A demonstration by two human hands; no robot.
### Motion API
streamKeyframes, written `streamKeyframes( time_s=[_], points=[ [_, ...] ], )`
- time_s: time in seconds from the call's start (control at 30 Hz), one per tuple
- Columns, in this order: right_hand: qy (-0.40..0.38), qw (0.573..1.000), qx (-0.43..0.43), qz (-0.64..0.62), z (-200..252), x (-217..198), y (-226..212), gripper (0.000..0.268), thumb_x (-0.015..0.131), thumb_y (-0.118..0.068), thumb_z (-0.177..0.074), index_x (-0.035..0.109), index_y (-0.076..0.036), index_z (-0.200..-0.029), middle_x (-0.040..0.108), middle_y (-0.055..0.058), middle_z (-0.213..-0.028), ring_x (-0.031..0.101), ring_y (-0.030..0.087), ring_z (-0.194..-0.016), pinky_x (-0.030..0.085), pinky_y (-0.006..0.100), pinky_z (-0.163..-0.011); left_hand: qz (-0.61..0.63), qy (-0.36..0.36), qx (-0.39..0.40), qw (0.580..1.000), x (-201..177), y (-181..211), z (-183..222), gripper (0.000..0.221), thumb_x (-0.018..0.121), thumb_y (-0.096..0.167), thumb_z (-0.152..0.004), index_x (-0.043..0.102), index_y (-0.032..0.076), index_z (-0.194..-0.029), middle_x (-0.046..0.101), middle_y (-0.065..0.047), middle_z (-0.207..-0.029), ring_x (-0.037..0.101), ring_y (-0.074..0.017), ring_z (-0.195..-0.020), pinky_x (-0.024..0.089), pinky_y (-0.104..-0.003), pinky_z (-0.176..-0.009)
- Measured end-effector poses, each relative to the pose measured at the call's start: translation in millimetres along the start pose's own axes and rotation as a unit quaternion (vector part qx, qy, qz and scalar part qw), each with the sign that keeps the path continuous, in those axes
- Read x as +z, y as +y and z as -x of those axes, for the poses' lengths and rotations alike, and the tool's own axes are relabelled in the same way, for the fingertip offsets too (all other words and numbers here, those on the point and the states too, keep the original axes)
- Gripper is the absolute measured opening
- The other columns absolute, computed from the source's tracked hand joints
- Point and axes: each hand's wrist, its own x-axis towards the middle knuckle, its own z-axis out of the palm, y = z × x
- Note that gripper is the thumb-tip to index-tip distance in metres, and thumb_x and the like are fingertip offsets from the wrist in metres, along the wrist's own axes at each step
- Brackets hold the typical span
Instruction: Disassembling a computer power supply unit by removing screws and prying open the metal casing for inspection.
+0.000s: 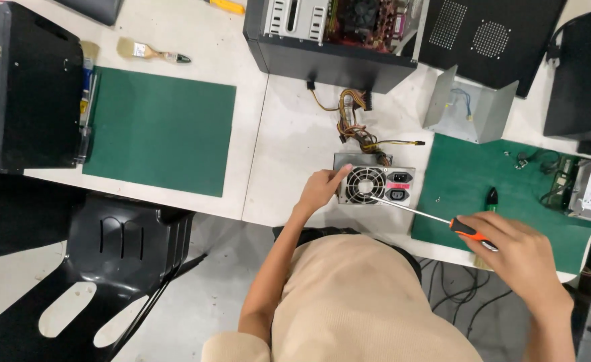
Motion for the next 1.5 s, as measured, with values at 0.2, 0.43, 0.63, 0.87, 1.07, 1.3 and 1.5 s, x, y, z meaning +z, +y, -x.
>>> streamKeyframes(
  time_s=[0.2,0.43,0.63,0.87,1.07,1.3,1.5],
  points=[
    [-0.024,0.998,-0.051,0.042,-13.1,3.2,-15.3,0.021,0.068,-0.033,-0.097,0.072,-0.025,-0.115,0.071,-0.013,-0.109,0.067,0.016,-0.074,0.050,0.030,-0.058,0.008,0.019,-0.029,0.999,8.0,-3.6,-4.8,0.071,0.041,0.076,-0.090,0.020,0.016,-0.060,0.025,0.002,-0.053,0.027,-0.0144,-0.053,0.026,-0.033,-0.057],
    [-0.041,0.994,-0.073,0.074,-18.5,12.0,-15.1,0.018,0.065,-0.032,-0.099,0.069,-0.025,-0.115,0.069,-0.015,-0.108,0.069,0.017,-0.079,0.053,0.032,-0.066,0.042,0.023,-0.054,0.997,8.7,1.1,-2.6,0.069,0.047,0.073,-0.091,0.017,0.017,-0.063,0.020,0.002,-0.057,0.022,-0.0142,-0.057,0.023,-0.033,-0.058],
    [-0.080,0.989,-0.080,0.098,-27.2,8.8,-26.0,0.021,0.067,-0.028,-0.096,0.065,-0.025,-0.117,0.067,-0.013,-0.103,0.068,0.018,-0.079,0.052,0.033,-0.067,0.036,0.031,-0.041,0.998,11.5,-4.7,-5.8,0.071,0.044,0.075,-0.090,0.017,0.017,-0.061,0.020,0.002,-0.055,0.023,-0.0140,-0.054,0.023,-0.033,-0.057],
    [-0.034,0.952,-0.156,0.262,-48.8,-5.1,-60.2,0.029,0.073,-0.008,-0.087,0.068,-0.022,-0.112,0.059,-0.006,-0.088,0.061,0.017,-0.073,0.048,0.032,-0.062,0.032,0.033,-0.035,0.998,11.2,-6.0,-7.7,0.070,0.044,0.075,-0.091,0.015,0.017,-0.062,0.018,0.003,-0.054,0.021,-0.0140,-0.053,0.023,-0.034,-0.056],
    [-0.030,0.931,-0.218,0.291,-94.4,-53.5,-121.7,0.035,0.079,-0.006,-0.073,0.065,-0.025,-0.099,0.058,-0.005,-0.097,0.062,0.018,-0.072,0.044,0.032,-0.053,0.023,0.021,-0.018,0.999,26.1,-41.9,-33.1,0.072,0.042,0.078,-0.094,0.042,0.013,-0.065,0.044,-0.006,-0.059,0.047,-0.0246,-0.066,0.037,-0.039,-0.067],
    [-0.045,0.969,-0.238,0.056,-109.5,-71.0,-128.5,0.010,0.062,-0.008,-0.092,0.062,-0.017,-0.095,0.055,-0.001,-0.083,0.067,0.022,-0.071,0.051,0.028,-0.050,0.004,0.014,-0.019,1.000,33.1,-59.0,-43.6,0.083,0.039,0.078,-0.099,0.071,0.003,-0.081,0.070,-0.019,-0.076,0.071,-0.0411,-0.094,0.053,-0.050,-0.085],
    [0.024,0.984,-0.174,-0.033,-111.4,-47.2,-124.0,0.004,0.066,-0.020,-0.093,0.063,-0.021,-0.095,0.059,-0.003,-0.099,0.066,0.017,-0.076,0.054,0.027,-0.056,0.009,0.014,-0.013,1.000,29.8,-52.3,-40.1,0.080,0.039,0.074,-0.101,0.072,0.004,-0.082,0.070,-0.017,-0.073,0.072,-0.0382,-0.089,0.053,-0.048,-0.084]
  ],
)
